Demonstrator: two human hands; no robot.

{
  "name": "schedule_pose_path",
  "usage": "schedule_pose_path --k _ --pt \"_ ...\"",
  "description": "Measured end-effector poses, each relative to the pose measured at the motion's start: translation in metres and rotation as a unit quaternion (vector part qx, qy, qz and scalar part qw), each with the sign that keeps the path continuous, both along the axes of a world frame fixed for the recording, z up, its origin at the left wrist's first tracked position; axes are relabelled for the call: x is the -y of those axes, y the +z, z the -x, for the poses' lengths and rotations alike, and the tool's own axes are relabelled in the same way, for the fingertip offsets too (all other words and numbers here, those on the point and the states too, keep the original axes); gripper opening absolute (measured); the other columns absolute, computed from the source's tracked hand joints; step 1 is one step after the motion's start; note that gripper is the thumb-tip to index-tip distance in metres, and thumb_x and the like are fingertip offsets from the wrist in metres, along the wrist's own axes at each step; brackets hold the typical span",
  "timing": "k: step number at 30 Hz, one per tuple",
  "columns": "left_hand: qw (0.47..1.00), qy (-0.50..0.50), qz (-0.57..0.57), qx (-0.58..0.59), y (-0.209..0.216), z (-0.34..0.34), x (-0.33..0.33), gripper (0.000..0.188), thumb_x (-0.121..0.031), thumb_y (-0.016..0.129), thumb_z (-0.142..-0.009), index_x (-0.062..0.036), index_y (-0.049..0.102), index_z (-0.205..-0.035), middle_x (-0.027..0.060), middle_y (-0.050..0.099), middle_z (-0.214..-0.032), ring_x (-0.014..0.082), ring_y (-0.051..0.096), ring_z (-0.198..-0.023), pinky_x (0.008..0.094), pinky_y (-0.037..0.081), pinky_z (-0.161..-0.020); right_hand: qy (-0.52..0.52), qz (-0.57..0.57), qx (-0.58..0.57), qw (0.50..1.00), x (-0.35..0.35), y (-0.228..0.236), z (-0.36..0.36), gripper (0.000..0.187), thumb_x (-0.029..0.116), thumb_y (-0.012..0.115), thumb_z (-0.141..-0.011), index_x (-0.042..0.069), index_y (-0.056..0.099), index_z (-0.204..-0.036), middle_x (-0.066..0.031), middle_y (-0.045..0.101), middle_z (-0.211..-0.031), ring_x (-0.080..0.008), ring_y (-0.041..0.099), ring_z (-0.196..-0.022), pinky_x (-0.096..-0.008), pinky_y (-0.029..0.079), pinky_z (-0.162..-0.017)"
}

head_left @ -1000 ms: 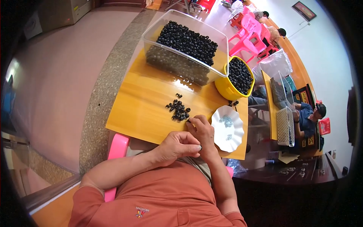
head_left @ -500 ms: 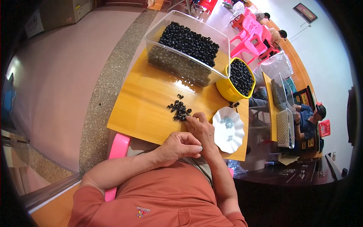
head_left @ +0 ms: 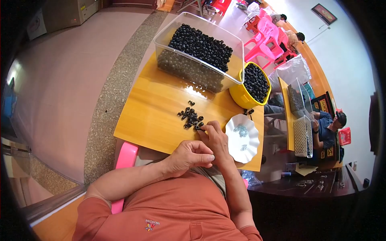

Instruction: Picking up small black objects from a table and placing them into a small paper dish.

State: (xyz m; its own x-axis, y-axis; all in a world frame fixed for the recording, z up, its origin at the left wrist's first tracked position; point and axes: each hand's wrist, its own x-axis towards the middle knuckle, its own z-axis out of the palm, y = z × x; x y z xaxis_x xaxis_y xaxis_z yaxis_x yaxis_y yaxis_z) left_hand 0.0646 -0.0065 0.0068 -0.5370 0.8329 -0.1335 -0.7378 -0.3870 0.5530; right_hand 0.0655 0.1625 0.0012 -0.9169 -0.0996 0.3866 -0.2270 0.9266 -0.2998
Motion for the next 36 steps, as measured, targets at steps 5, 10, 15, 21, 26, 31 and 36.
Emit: schedule_pose_path --k 5,10,15,21,26,31,36 --pt "1.000 -0.001 0.003 0.004 -0.001 0.000 0.000 0.011 -0.004 0.069 -0.086 -0.0012 0.064 -0.095 0.0076 0.068 -0.088 0.0175 0.068 -0.079 0.0296 0.059 -0.074 0.006 0.049 0.004 0.999 -0.003 0.005 -0.005 0.019 0.010 0.069 -0.080 0.007 0.060 -0.096 -0.0105 0.058 -0.099 -0.0311 0.064 -0.068 -0.0387 0.052 -0.057" --pt "1.000 0.013 0.016 0.014 0.001 0.001 0.000 0.009 -0.004 0.068 -0.086 -0.0020 0.065 -0.095 0.0069 0.067 -0.087 0.0168 0.067 -0.077 0.0296 0.058 -0.075 0.012 0.196 0.003 0.981 0.000 0.016 -0.011 0.018 0.003 0.069 -0.080 0.004 0.060 -0.096 -0.0114 0.063 -0.098 -0.0246 0.064 -0.064 -0.0317 0.052 -0.057" --pt "1.000 0.016 0.013 0.014 0.004 0.003 0.002 0.009 -0.005 0.067 -0.087 -0.0026 0.066 -0.095 0.0068 0.067 -0.087 0.0169 0.067 -0.078 0.0295 0.057 -0.073 -0.007 0.334 0.051 0.941 -0.006 0.012 -0.018 0.009 -0.003 0.065 -0.083 -0.004 0.062 -0.092 -0.0082 0.065 -0.078 -0.0094 0.063 -0.065 -0.0242 0.051 -0.057" --pt "0.999 0.034 0.012 0.029 0.002 0.003 0.001 0.010 -0.005 0.068 -0.086 -0.0018 0.065 -0.095 0.0071 0.067 -0.087 0.0174 0.067 -0.079 0.0296 0.057 -0.073 -0.006 0.516 0.080 0.853 -0.005 0.021 -0.019 0.011 -0.001 0.062 -0.086 -0.007 0.064 -0.095 -0.0082 0.066 -0.090 -0.0126 0.065 -0.075 -0.0268 0.055 -0.069" --pt "0.998 0.041 0.022 0.040 0.003 0.004 0.001 0.011 -0.004 0.068 -0.086 -0.0009 0.064 -0.096 0.0081 0.067 -0.087 0.0188 0.068 -0.078 0.0308 0.058 -0.074 0.025 0.585 0.094 0.805 -0.016 0.019 -0.023 0.013 0.000 0.060 -0.088 -0.006 0.063 -0.099 -0.0106 0.064 -0.095 -0.0177 0.065 -0.083 -0.0336 0.058 -0.078" --pt "0.998 0.042 0.024 0.038 0.003 0.005 0.002 0.010 -0.006 0.069 -0.086 -0.0019 0.065 -0.094 0.0060 0.066 -0.087 0.0166 0.066 -0.077 0.0291 0.057 -0.074 0.060 0.645 0.100 0.755 -0.020 0.018 -0.026 0.018 0.003 0.057 -0.091 -0.005 0.061 -0.106 -0.0120 0.062 -0.100 -0.0200 0.065 -0.086 -0.0384 0.058 -0.080" --pt "0.998 0.041 0.026 0.040 0.004 0.006 0.002 0.009 -0.007 0.070 -0.085 -0.0031 0.065 -0.092 0.0037 0.066 -0.087 0.0134 0.065 -0.077 0.0271 0.057 -0.074 0.082 0.708 0.124 0.691 -0.019 0.020 -0.028 0.021 0.010 0.057 -0.094 -0.004 0.059 -0.109 -0.0100 0.059 -0.100 -0.0178 0.059 -0.085 -0.0393 0.057 -0.084"
